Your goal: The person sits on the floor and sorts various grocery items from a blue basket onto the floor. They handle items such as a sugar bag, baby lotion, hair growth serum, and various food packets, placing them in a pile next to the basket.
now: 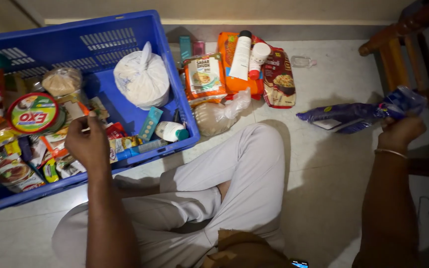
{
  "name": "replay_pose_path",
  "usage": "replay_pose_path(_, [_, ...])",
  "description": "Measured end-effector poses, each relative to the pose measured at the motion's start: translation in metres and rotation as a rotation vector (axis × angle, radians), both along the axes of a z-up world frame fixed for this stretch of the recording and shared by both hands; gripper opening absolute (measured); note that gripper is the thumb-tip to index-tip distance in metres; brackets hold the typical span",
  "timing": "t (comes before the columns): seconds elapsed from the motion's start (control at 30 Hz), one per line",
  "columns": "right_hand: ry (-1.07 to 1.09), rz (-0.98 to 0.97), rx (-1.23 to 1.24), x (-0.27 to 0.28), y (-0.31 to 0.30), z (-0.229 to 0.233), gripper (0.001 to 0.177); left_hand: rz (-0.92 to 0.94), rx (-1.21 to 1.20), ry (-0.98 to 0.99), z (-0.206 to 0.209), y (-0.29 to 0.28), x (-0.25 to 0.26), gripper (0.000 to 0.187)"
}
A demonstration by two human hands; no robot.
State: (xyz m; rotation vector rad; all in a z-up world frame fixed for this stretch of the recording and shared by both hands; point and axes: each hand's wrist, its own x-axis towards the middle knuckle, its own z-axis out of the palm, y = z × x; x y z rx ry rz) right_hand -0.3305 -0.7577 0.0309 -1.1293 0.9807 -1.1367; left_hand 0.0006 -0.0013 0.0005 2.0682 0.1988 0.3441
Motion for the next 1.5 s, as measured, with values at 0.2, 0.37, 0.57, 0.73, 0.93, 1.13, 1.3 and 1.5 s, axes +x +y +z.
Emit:
replay_pose_path(0.2, [0.207,0.163,-0.067,-0.017,-0.026,0.014,0.022,-0.018,0.041,-0.01,-0.001,-0.001,0.0,0.032])
replay_pose_path(0.37, [0.336,0.301,-0.301,-0.005,-0.049,-0.004,0.009,-0.018,-0.004,0.012,0.0,-0.001,-0.001,0.033])
replay_pose_path(0.57, [0.979,0.38,-0.544,0.055,-0.073,-0.007,0.018,-0.012,0.033,0.024,0.003,-0.002,0.0,0.031])
replay_pose_path(0.73, [0.641,0.471,-0.451,0.134,-0.057,-0.015,0.015,-0.005,0.003,0.038,0.004,-0.003,0.0,0.031])
replay_pose_path(0.93, [0.831,0.477,-0.826,0.204,0.02,0.023,0.036,0.004,-0.044,0.012,-0.004,-0.001,0.002,0.032])
replay_pose_path(1.13, [0.981,0.457,-1.429,0.218,0.124,0.055,0.049,0.007,0.031,-0.086,-0.023,0.004,0.006,0.032])
replay_pose_path(1.3, [0.704,0.681,-1.351,0.236,0.223,0.049,0.041,-0.033,0.013,0.015,-0.028,0.002,0.009,0.034])
replay_pose_path(1.5, [0.417,1.161,-1.077,0.271,0.407,0.042,0.045,-0.265,0.161,0.15,-0.001,-0.014,-0.003,0.04])
